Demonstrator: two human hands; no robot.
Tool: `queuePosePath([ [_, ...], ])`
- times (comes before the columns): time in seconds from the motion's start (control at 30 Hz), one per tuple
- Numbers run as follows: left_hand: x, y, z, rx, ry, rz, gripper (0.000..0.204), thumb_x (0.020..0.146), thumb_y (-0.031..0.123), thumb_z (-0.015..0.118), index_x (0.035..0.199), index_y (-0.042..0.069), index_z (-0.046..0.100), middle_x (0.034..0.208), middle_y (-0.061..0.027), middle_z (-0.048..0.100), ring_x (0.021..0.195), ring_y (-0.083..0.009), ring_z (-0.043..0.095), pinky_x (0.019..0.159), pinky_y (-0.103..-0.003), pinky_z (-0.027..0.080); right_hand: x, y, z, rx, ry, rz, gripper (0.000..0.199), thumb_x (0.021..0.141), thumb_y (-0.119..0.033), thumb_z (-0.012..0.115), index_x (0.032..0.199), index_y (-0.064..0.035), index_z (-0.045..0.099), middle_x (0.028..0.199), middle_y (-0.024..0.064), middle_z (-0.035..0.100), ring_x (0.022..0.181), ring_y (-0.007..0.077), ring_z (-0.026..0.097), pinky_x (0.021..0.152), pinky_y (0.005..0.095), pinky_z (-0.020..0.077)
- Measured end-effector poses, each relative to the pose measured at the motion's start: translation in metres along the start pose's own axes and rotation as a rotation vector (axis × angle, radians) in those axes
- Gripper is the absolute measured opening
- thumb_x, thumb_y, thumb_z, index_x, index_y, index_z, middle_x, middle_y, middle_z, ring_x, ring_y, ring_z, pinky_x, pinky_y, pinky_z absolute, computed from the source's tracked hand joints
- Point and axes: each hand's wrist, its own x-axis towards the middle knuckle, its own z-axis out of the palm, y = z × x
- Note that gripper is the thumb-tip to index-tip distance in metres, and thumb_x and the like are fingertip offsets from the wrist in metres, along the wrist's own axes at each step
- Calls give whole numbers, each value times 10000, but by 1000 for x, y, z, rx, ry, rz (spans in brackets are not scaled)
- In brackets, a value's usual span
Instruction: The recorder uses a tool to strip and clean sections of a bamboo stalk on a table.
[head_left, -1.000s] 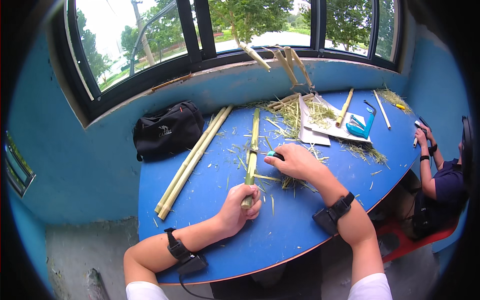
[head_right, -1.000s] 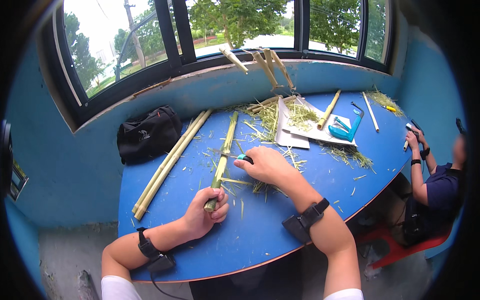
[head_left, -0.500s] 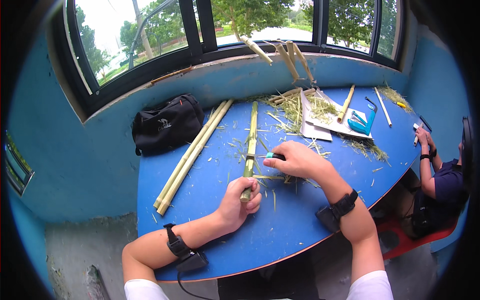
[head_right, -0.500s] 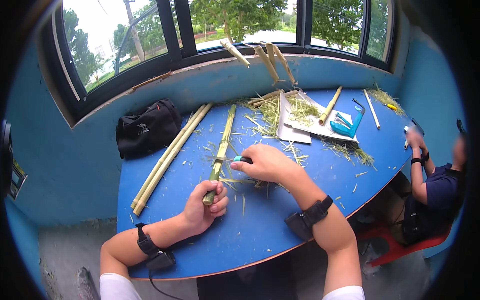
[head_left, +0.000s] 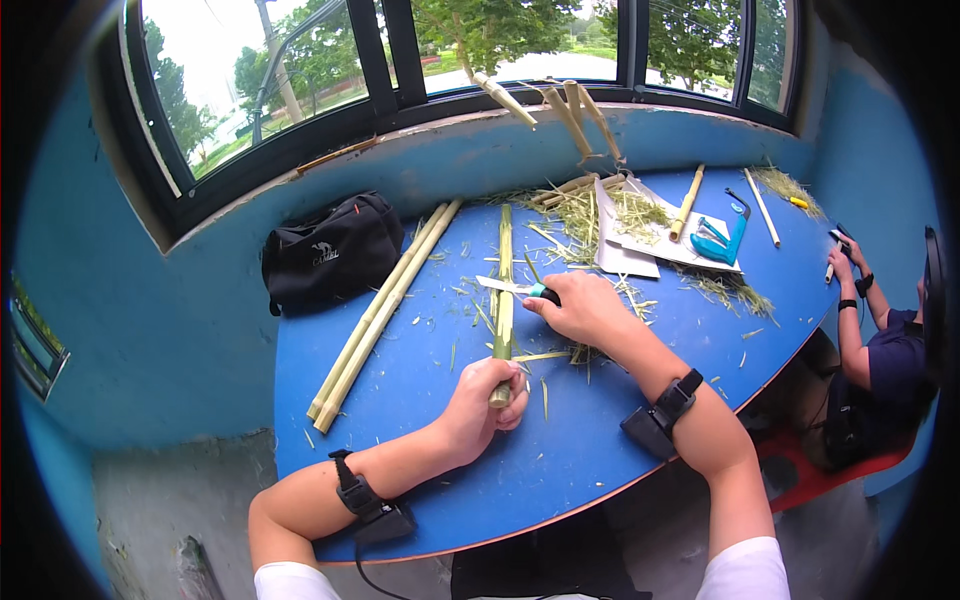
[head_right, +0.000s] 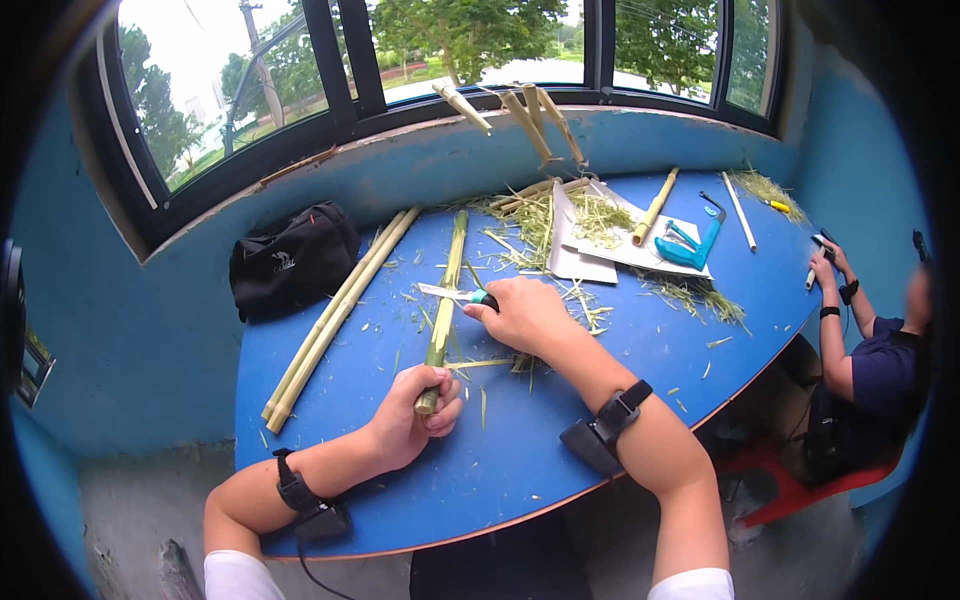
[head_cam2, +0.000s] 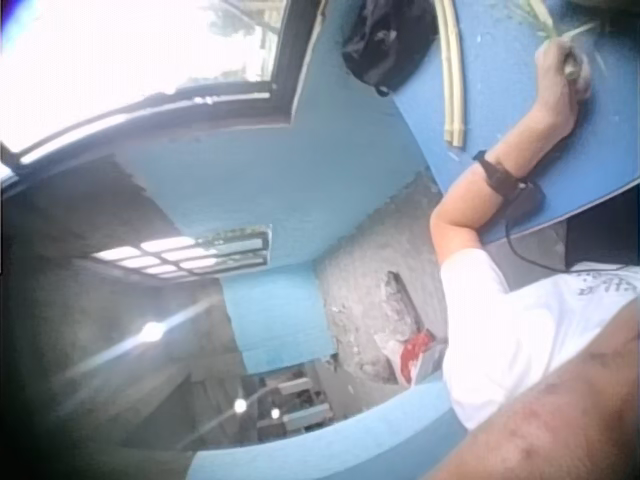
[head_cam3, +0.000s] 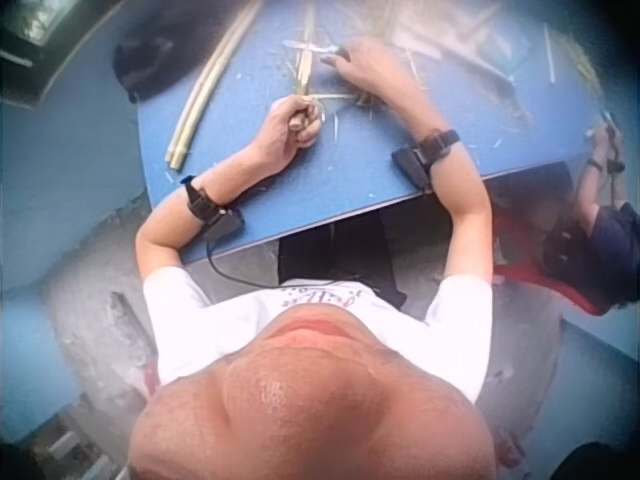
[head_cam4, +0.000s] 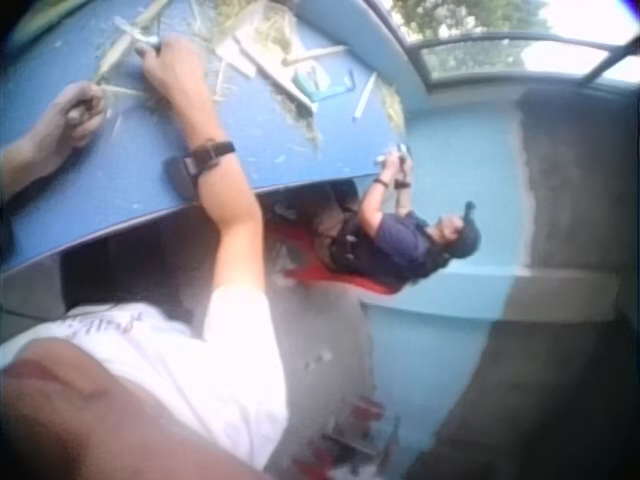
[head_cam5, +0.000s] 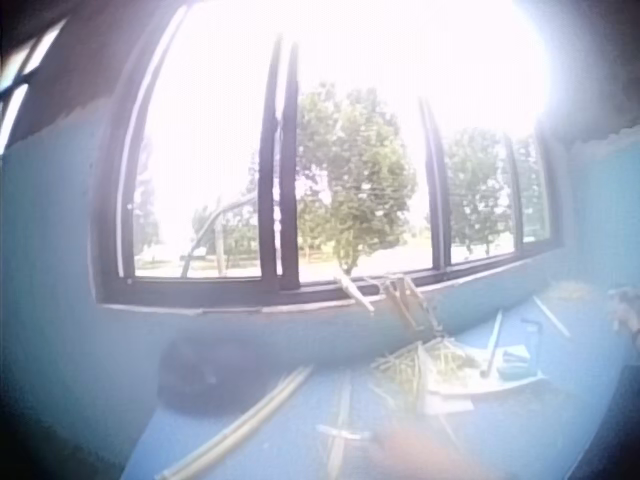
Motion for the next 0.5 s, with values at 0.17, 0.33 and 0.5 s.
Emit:
queuePosePath([
  [0.17,0,0,5,-54,80,29,199,874,227,466,732,91,435,602,3,381,471,-89,354,437,-237,274,-4,4,-3,109,-56,-102,483,856,-434,528,759,37,569,695,224,575,668,390,556,618,457,423],
  [0.33,0,1,2,-165,148,50,194,878,245,465,756,97,440,598,10,371,466,-84,349,442,-234,288,-9,-1,-13,234,-232,-210,499,856,-438,538,778,53,584,645,226,543,597,357,509,569,425,396],
  [0.5,0,0,3,-172,158,51,194,884,250,461,765,97,445,596,10,368,464,-83,346,442,-235,289,-13,-5,-25,238,-325,-259,497,849,-442,544,781,48,587,650,221,548,605,354,511,567,419,395],
])
